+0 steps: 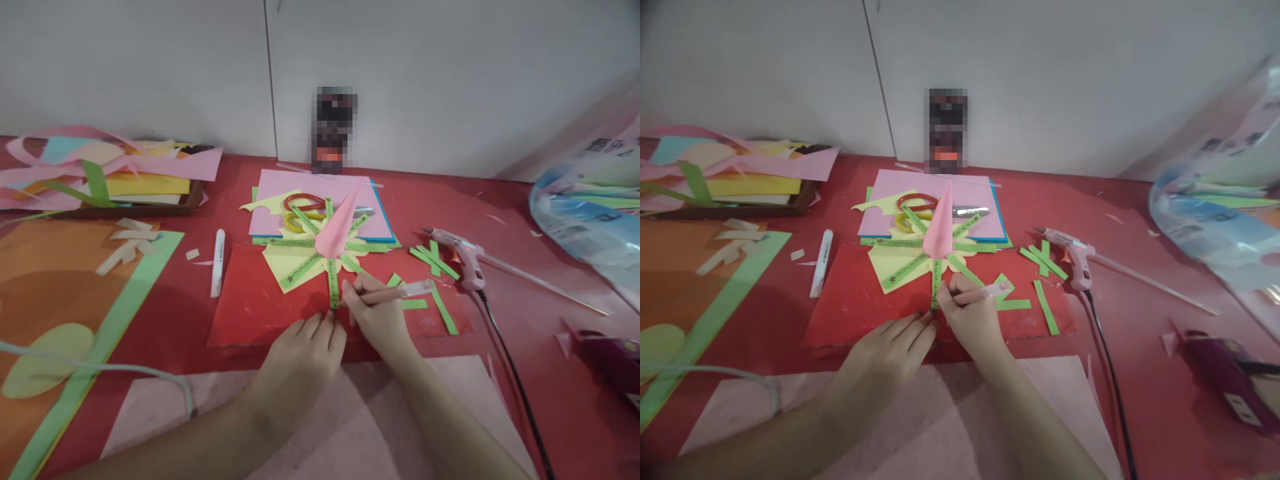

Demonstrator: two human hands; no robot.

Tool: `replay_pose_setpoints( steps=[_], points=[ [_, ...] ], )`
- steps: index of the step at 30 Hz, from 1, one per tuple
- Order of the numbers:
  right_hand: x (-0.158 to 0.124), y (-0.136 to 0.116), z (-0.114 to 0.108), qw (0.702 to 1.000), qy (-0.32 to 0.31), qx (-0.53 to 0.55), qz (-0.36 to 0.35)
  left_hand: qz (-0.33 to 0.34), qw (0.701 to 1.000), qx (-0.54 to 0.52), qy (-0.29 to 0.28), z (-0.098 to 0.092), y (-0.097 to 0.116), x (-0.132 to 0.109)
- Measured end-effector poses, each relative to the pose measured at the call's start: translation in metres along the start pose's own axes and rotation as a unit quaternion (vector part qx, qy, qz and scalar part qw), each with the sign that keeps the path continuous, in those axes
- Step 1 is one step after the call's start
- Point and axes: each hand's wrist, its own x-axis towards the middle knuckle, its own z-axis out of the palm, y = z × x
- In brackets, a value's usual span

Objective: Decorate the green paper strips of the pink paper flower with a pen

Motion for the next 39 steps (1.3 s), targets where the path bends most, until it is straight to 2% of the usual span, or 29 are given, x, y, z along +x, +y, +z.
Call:
replay_pose_setpoints(
  steps=[7, 21, 39],
  points=[
    [-0.0004, 0.0002, 0.0005, 1.0, -0.011, 0.006, 0.008, -0.003, 1.0, -0.002, 0.0, -0.0005, 0.0005, 0.0005],
    [-0.0002, 0.0041, 0.0018, 1.0, 0.005, 0.008, 0.011, -0.005, 1.0, -0.002, 0.013, -0.0006, 0.0006, 0.0016],
    [0.0013, 0.0042, 0.0013, 0.999, 0.034, -0.015, 0.0, 0.0, 1.0, 0.008, -0.007, -0.0007, -0.0006, 0.0001]
  ],
)
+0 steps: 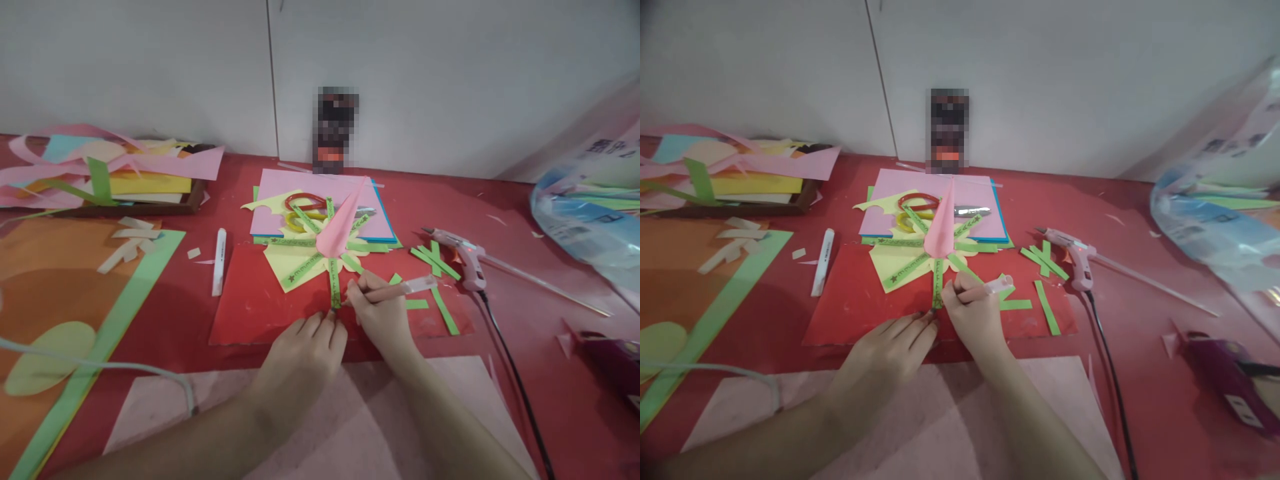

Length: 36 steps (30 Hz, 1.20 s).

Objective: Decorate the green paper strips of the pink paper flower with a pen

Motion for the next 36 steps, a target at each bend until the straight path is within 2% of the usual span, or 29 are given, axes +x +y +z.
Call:
replay_pose_setpoints(
  steps=[22, 25, 31, 36],
  points=[
    [-0.0015, -0.0005, 0.0004, 0.998, -0.046, 0.032, 0.024, -0.004, 1.0, -0.01, 0.011, -0.0005, 0.0003, 0.0018],
    [-0.0012, -0.0015, 0.0001, 0.999, -0.039, 0.024, 0.013, -0.006, 1.0, -0.007, 0.017, -0.0006, 0.0003, 0.0018],
    [-0.0008, -0.0025, -0.0009, 1.0, -0.015, 0.007, 0.008, -0.008, 1.0, -0.013, -0.008, -0.0014, 0.0003, 0.0001],
    [-0.0012, -0.0021, -0.0005, 0.999, -0.026, 0.031, 0.02, -0.008, 1.0, -0.009, -0.008, -0.0006, 0.0001, 0.0]
  ],
)
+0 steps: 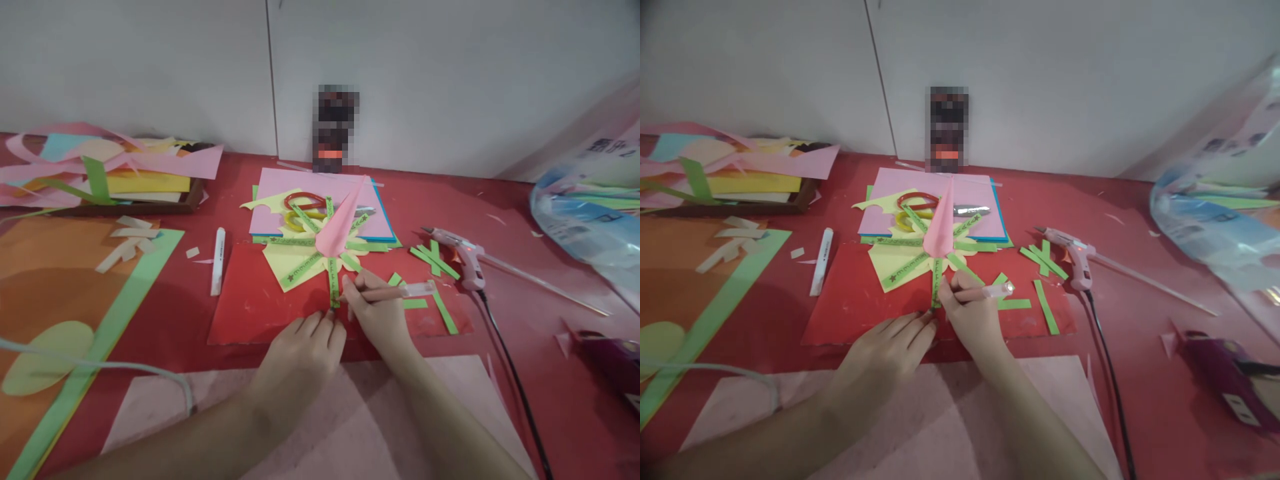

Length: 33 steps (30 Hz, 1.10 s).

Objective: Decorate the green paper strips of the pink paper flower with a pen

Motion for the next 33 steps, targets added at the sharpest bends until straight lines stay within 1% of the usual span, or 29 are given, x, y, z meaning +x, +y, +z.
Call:
replay_pose_setpoints(
  steps=[6, 10, 17, 21, 27, 33],
  points=[
    [0.0006, -0.0013, -0.0001, 1.0, 0.001, 0.006, 0.016, -0.001, 1.0, -0.006, -0.001, -0.0006, -0.0003, 0.0007],
    [0.0008, -0.0018, -0.0007, 1.0, 0.0, 0.006, 0.002, 0.001, 1.0, -0.002, -0.019, -0.0004, 0.0, -0.0002],
    [0.0006, -0.0002, -0.0005, 1.0, -0.004, 0.012, 0.011, -0.003, 1.0, -0.003, 0.011, -0.0009, 0.0, 0.0017],
    [0.0006, -0.0016, -0.0013, 1.0, -0.004, -0.005, 0.0, -0.009, 1.0, -0.014, -0.001, -0.0023, 0.0007, 0.0018],
    [0.001, -0.0045, -0.002, 1.0, -0.017, 0.007, 0.004, -0.006, 1.0, -0.012, -0.007, -0.0029, 0.0008, 0.0018],
    [0.0011, -0.0023, -0.001, 1.0, -0.014, 0.013, 0.003, -0.004, 1.0, -0.01, 0.007, -0.0012, 0.0008, 0.0018]
  ],
)
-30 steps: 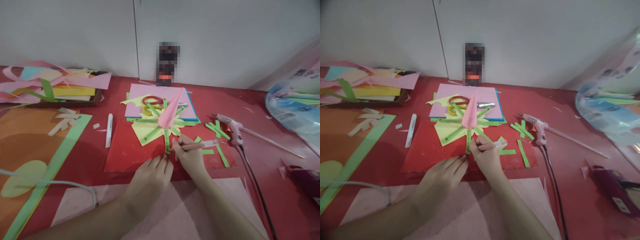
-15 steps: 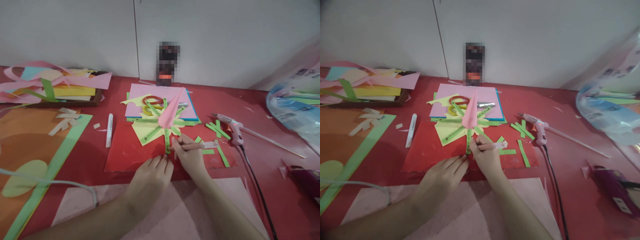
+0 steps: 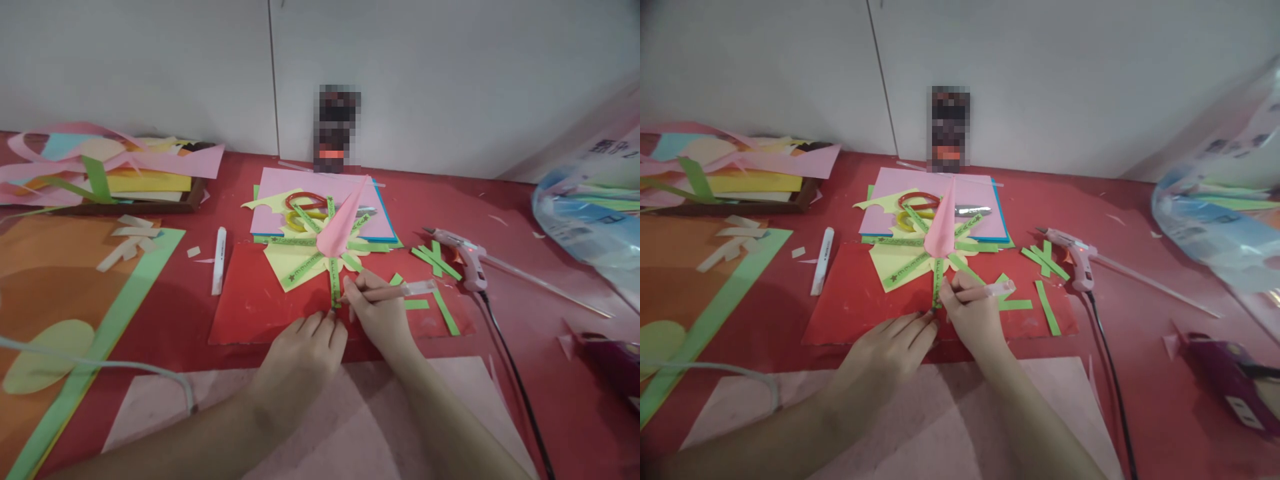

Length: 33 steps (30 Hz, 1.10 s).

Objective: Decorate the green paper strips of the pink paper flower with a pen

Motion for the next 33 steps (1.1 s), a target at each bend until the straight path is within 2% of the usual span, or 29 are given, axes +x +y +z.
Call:
replay_pose_setpoints(
  steps=[6, 12, 33],
  points=[
    [-0.0005, 0.0001, -0.0008, 1.0, -0.007, -0.013, -0.003, 0.001, 1.0, 0.003, -0.005, -0.0006, 0.0001, 0.0],
    [0.0003, 0.0019, -0.0004, 0.999, 0.025, -0.022, -0.007, -0.001, 1.0, 0.003, -0.004, -0.0004, -0.0005, 0.0005],
    [0.0007, 0.0028, -0.0014, 0.999, 0.038, -0.026, 0.005, 0.005, 1.0, 0.006, 0.008, 0.0014, -0.0007, -0.0004]
  ],
)
